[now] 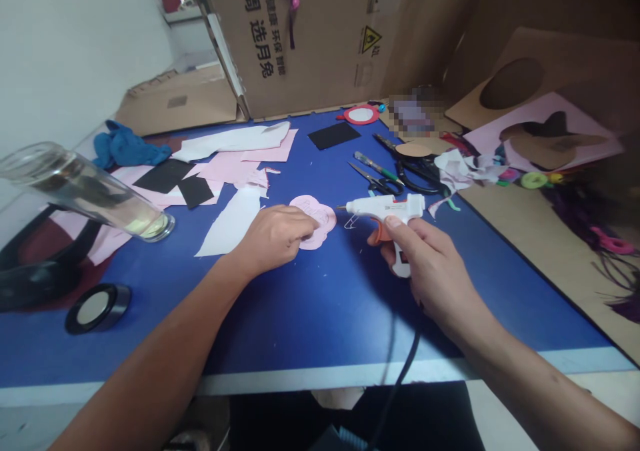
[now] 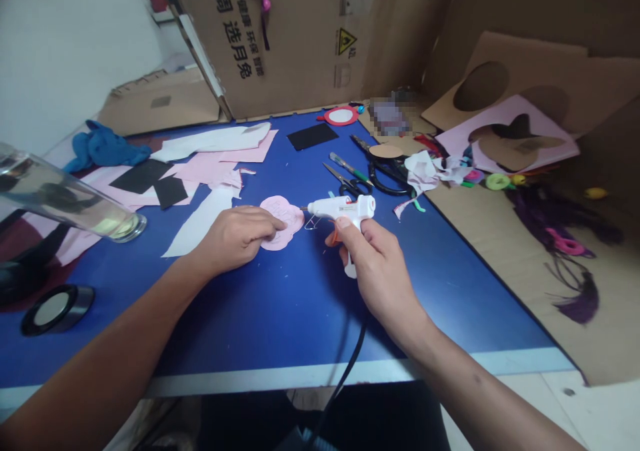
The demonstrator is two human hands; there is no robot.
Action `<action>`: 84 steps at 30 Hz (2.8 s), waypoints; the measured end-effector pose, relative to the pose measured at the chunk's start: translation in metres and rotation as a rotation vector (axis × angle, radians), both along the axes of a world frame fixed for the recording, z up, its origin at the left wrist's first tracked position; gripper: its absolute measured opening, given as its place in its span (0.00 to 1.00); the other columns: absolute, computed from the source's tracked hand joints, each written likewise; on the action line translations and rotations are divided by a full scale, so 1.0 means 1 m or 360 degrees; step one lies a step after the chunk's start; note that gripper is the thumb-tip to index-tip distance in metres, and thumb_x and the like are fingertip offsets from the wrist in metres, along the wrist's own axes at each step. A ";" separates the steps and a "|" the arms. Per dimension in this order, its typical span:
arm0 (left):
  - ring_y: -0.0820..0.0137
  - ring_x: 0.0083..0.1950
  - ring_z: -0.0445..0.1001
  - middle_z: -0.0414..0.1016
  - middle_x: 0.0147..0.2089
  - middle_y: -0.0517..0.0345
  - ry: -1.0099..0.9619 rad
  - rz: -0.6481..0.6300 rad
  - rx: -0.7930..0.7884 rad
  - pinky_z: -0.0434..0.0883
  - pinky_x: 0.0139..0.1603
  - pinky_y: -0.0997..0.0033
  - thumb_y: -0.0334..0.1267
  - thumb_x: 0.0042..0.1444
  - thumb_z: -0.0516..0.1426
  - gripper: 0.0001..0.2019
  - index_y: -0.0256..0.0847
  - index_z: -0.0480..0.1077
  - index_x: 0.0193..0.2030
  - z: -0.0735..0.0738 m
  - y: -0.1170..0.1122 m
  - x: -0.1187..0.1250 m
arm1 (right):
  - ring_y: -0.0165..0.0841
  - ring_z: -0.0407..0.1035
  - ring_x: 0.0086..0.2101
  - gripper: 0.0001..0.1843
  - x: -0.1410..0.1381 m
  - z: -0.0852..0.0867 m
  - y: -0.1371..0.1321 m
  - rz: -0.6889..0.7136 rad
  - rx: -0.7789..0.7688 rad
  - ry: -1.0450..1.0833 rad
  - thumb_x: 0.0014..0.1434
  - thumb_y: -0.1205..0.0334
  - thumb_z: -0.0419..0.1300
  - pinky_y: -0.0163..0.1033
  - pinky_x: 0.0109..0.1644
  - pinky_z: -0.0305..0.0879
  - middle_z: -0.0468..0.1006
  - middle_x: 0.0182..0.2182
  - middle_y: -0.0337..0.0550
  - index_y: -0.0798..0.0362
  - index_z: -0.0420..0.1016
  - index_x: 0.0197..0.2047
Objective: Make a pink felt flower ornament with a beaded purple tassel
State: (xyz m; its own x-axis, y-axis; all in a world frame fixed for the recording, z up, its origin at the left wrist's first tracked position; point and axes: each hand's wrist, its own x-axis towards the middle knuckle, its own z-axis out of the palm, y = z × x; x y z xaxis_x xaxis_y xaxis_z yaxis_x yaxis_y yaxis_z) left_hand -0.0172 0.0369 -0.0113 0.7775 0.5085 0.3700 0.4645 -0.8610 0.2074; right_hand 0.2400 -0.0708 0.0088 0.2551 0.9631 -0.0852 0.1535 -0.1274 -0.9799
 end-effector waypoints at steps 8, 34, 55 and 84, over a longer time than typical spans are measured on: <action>0.60 0.56 0.87 0.89 0.54 0.51 -0.0037 -0.0007 0.0016 0.83 0.57 0.56 0.19 0.57 0.50 0.19 0.42 0.79 0.40 -0.003 -0.002 0.005 | 0.31 0.61 0.20 0.27 0.000 0.002 -0.001 -0.0005 -0.0028 0.0025 0.69 0.34 0.64 0.39 0.20 0.51 0.71 0.25 0.40 0.48 0.83 0.32; 0.61 0.47 0.84 0.88 0.48 0.53 -0.0613 0.0753 -0.0441 0.80 0.52 0.57 0.32 0.67 0.57 0.10 0.43 0.81 0.47 0.012 -0.008 0.014 | 0.37 0.71 0.30 0.26 0.003 -0.014 0.012 -0.0038 -0.0028 0.0442 0.61 0.33 0.72 0.41 0.32 0.65 0.81 0.31 0.43 0.49 0.84 0.41; 0.68 0.35 0.77 0.81 0.36 0.59 -0.1070 0.1328 -0.0847 0.70 0.38 0.69 0.43 0.66 0.61 0.10 0.43 0.79 0.48 0.015 -0.134 -0.032 | 0.40 0.80 0.41 0.31 -0.174 -0.002 0.019 0.0386 0.0059 0.1101 0.44 0.44 0.80 0.44 0.46 0.75 0.87 0.41 0.43 0.50 0.81 0.47; 0.52 0.59 0.81 0.85 0.55 0.47 0.0601 0.2290 -0.0237 0.72 0.47 0.61 0.45 0.77 0.48 0.18 0.44 0.78 0.57 0.026 -0.166 -0.124 | 0.42 0.81 0.50 0.22 -0.042 -0.035 0.137 0.0605 0.0278 -0.1184 0.68 0.64 0.62 0.41 0.55 0.70 0.88 0.52 0.51 0.53 0.85 0.62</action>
State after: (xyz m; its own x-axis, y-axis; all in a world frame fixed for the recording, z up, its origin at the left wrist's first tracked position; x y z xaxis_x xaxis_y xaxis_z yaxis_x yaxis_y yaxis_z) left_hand -0.1415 -0.1286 0.0145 -0.3737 0.9163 0.1439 0.9195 0.3864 -0.0726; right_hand 0.1984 0.0658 -0.0262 -0.1574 0.9784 0.1339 0.7665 0.2066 -0.6081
